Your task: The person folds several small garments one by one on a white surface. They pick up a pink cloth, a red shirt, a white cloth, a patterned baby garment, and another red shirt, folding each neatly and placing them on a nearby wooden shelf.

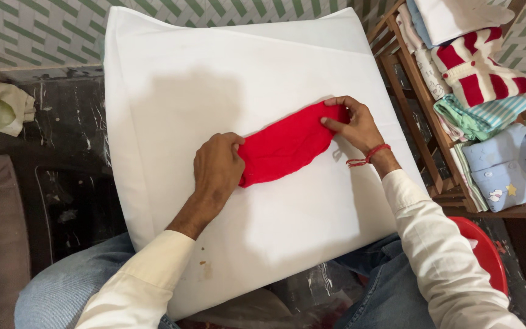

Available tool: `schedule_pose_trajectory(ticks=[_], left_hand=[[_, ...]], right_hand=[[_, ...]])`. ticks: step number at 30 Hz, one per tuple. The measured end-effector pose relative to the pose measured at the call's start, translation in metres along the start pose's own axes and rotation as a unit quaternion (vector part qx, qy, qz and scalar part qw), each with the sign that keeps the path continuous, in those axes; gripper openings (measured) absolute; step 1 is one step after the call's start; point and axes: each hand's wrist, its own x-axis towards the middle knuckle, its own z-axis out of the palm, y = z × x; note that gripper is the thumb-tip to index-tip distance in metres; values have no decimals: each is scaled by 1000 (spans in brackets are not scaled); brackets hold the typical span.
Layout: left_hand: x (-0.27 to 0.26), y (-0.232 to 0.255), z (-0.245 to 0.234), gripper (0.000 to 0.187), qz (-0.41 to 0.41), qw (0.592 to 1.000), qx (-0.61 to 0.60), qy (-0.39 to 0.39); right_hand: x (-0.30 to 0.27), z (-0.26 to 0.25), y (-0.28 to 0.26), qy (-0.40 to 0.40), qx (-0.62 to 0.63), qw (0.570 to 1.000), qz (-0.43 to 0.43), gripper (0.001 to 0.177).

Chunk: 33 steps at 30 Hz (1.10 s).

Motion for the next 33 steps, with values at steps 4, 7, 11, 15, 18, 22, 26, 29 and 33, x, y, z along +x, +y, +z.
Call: schedule_pose_trajectory(ticks=[4,7,11,15,18,22,26,29,33], left_hand=[[1,8,-8,27,-80,988,48,-126],[-1,10,-10,29,-55,989,58,-128],[-3,8,-5,30,34,997,56,-42],[-3,2,-1,19,43,998,50,-18],[-1,-3,2,18,65,997,43,10],[0,-7,10,14,72,996,62,-2],[2,-9,17,21,93,988,125,-4],[-1,-7,21,41,211,955,192,78],[-13,-4,30,64,312,927,198,62]], right_hand=[[-4,2,-8,-15,-40,999,-32,53],[-7,6,-10,-2,-114,991,-70,52],[-11,7,-13,16,-195,975,-107,51],[-11,7,-15,20,-198,975,-103,53],[-11,8,-13,22,-190,978,-87,53],[-11,8,-13,29,-208,975,-78,56],[-12,8,-15,23,-217,974,-66,56],[-16,11,-20,32,-254,964,-72,54],[-27,21,-32,61,-366,915,-162,57]])
